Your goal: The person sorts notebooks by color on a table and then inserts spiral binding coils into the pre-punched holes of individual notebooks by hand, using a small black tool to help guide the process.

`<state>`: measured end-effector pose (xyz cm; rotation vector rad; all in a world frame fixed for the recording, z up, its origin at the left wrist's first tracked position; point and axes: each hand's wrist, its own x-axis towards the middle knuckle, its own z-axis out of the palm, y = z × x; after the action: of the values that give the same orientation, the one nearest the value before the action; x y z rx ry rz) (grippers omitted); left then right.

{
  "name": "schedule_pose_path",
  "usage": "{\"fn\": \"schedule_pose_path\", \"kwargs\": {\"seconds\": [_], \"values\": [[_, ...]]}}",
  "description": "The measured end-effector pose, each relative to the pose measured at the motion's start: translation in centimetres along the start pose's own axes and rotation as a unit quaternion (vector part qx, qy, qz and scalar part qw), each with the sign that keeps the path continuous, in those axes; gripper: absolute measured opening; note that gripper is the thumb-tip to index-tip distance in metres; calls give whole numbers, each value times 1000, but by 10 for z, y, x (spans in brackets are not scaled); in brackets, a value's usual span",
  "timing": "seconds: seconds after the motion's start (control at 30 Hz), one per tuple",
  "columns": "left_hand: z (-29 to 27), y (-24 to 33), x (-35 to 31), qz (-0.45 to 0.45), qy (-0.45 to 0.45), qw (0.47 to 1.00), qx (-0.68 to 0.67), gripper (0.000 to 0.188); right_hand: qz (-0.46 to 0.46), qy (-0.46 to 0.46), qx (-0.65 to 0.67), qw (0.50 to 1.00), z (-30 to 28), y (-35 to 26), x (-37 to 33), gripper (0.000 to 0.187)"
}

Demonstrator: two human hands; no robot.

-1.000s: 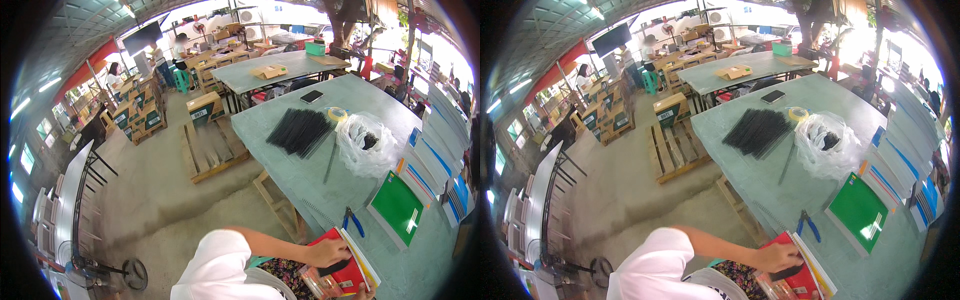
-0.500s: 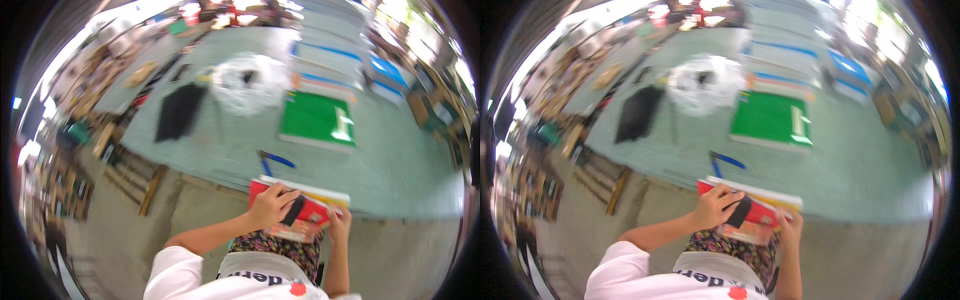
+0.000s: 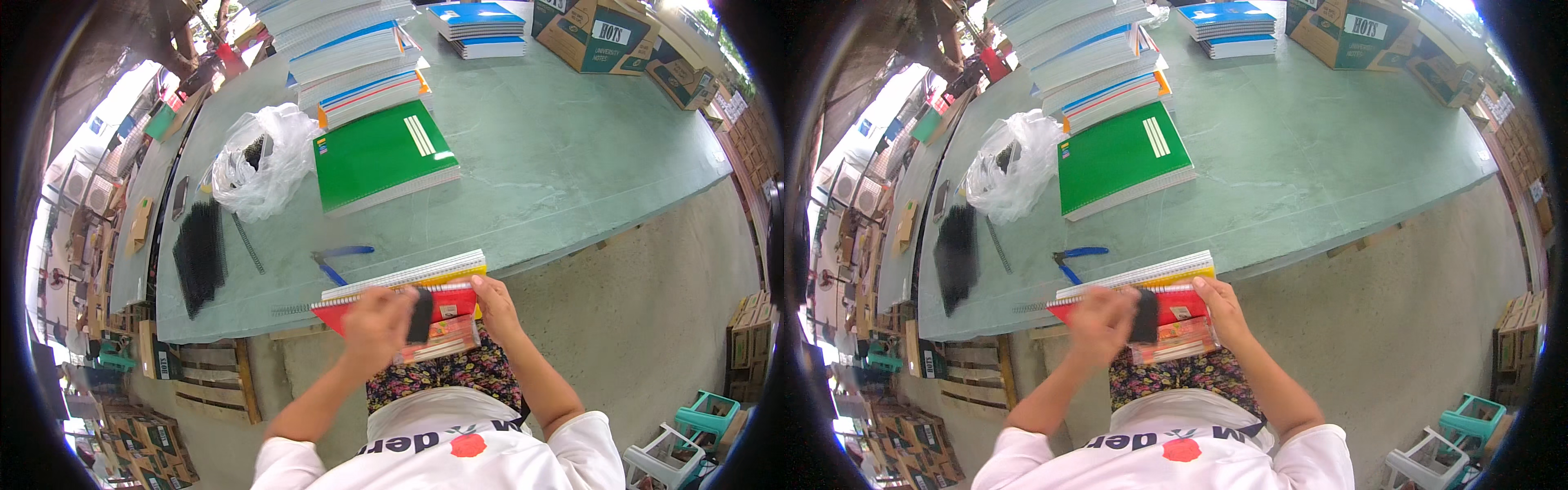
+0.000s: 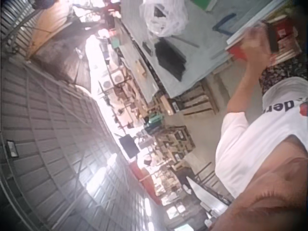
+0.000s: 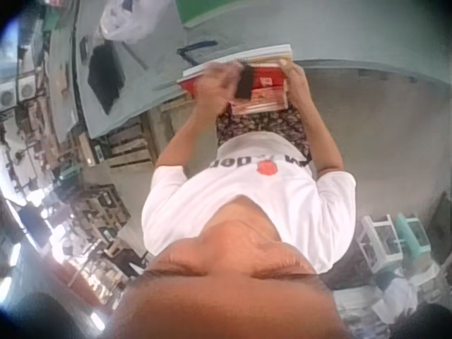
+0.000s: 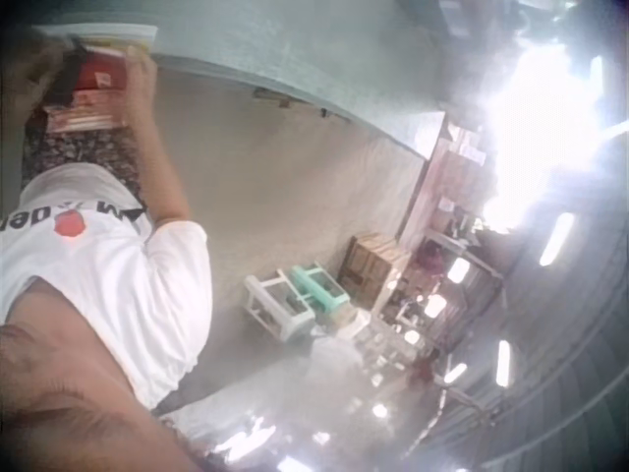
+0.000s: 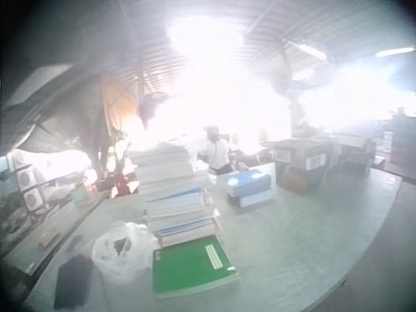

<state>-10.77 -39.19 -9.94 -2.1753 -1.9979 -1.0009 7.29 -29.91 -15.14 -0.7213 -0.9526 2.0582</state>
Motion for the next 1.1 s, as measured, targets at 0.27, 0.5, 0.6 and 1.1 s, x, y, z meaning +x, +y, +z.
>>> {"fn": "schedule_pose_path", "kwargs": {"seconds": [0.27, 0.5, 0.6, 1.1], "values": [[-17, 24, 29, 11, 192, 981, -14, 26, 10, -31, -44, 998, -9, 2, 2, 41], [-12, 27, 23, 29, 59, 998, -24, 35, 36, -66, -51, 996, 2, -7, 0, 41], [-4, 34, 15, -3, -136, 990, -22, 29, 6, -44, -16, 999, -2, 0, 7, 43], [1, 6, 83, -61, -11, 981, -181, 25, 25, -30, -31, 999, -3, -7, -5, 46]]}}
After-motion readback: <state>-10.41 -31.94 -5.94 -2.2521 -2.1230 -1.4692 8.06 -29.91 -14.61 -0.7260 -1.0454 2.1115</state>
